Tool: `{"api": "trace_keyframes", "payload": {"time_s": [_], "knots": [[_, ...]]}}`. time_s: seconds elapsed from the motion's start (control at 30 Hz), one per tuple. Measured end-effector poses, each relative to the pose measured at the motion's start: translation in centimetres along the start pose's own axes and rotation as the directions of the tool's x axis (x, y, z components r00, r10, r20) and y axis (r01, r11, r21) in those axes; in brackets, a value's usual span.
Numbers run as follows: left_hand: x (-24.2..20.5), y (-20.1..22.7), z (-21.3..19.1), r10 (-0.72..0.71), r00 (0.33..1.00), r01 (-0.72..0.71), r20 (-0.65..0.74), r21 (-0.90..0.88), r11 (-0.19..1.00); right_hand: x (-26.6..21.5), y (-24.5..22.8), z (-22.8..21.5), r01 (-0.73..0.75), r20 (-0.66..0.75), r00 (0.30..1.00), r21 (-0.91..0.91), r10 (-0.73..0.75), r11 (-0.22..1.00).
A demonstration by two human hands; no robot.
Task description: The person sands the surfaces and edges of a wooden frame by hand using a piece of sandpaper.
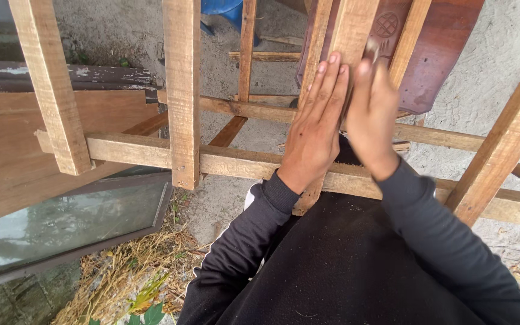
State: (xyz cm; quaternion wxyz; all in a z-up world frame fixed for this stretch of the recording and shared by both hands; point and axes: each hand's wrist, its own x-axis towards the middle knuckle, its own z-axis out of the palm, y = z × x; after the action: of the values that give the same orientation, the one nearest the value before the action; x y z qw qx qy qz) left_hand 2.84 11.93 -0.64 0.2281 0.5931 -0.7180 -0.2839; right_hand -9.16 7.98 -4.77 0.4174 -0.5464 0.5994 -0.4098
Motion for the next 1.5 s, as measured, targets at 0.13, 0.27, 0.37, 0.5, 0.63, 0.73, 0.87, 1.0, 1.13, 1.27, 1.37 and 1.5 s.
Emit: {"api": "trace_keyframes", "payload": {"time_s": [0.13, 0.27, 0.37, 0.5, 0.63, 0.73, 0.87, 1.0, 1.13, 1.27, 1.37, 1.5], "knots": [[-0.3, 0.1, -1.1, -0.045, 0.998, 0.041, 0.051, 0.071, 0.997, -2.1, -0.7, -0.1, 0.253, -0.019, 0.967, -0.036, -0.253, 0.967], [-2.6, 0.1, -1.1, -0.031, 0.996, 0.023, 0.08, 0.097, 0.995, 0.3, 1.2, 0.3, 0.06, -0.053, 0.997, 0.0, -0.06, 0.998], [-2.5, -0.2, -1.0, -0.018, 0.997, 0.013, 0.081, 0.059, 0.998, -0.6, 0.2, -0.2, -0.319, 0.057, 0.943, -0.116, 0.327, 0.941], [-3.3, -0.1, -1.1, -0.046, 0.997, 0.044, 0.064, 0.033, 0.998, -4.8, -2.5, -0.1, 0.089, 0.0, 0.996, 0.156, -0.09, 0.984], [-5.4, 0.5, -1.1, -0.063, 0.996, 0.08, 0.068, -0.29, 0.954, -3.2, -1.0, 0.7, -0.021, -0.025, 0.999, 0.39, 0.033, 0.921], [-5.9, 0.6, -0.9, -0.096, 0.993, 0.11, 0.07, -0.238, 0.965, -3.2, 0.0, 0.4, -0.084, -0.003, 0.996, 0.319, 0.089, 0.944], [-5.1, 0.5, -1.2, -0.068, 0.997, 0.075, 0.043, -0.203, 0.976, -6.8, -1.9, 0.2, 0.182, -0.017, 0.983, 0.193, -0.182, 0.964], [-5.2, 0.5, -1.3, -0.029, 0.999, 0.034, 0.036, -0.12, 0.992, -5.0, -0.7, 0.5, 0.125, -0.076, 0.991, 0.195, -0.112, 0.973], [-4.9, 0.5, -1.0, 0.003, 0.998, -0.006, 0.062, 0.037, 0.999, -1.8, 0.6, 0.6, 0.188, -0.091, 0.982, 0.294, -0.168, 0.937], [-5.8, 0.4, -1.0, 0.062, 0.997, -0.06, 0.045, -0.038, 0.997, -5.9, -0.4, 0.3, -0.059, 0.033, 0.998, 0.252, 0.053, 0.966], [-7.6, 0.3, -2.3, 0.132, 0.991, -0.122, 0.036, -0.212, 0.97, -8.3, -1.3, 0.4, 0.081, 0.012, 0.996, 0.278, -0.088, 0.957], [-8.8, -0.8, -2.9, 0.149, 0.978, -0.135, 0.147, -0.101, 0.986, -4.6, 0.9, 0.8, -0.012, -0.011, 1.0, 0.173, 0.015, 0.985]]}}
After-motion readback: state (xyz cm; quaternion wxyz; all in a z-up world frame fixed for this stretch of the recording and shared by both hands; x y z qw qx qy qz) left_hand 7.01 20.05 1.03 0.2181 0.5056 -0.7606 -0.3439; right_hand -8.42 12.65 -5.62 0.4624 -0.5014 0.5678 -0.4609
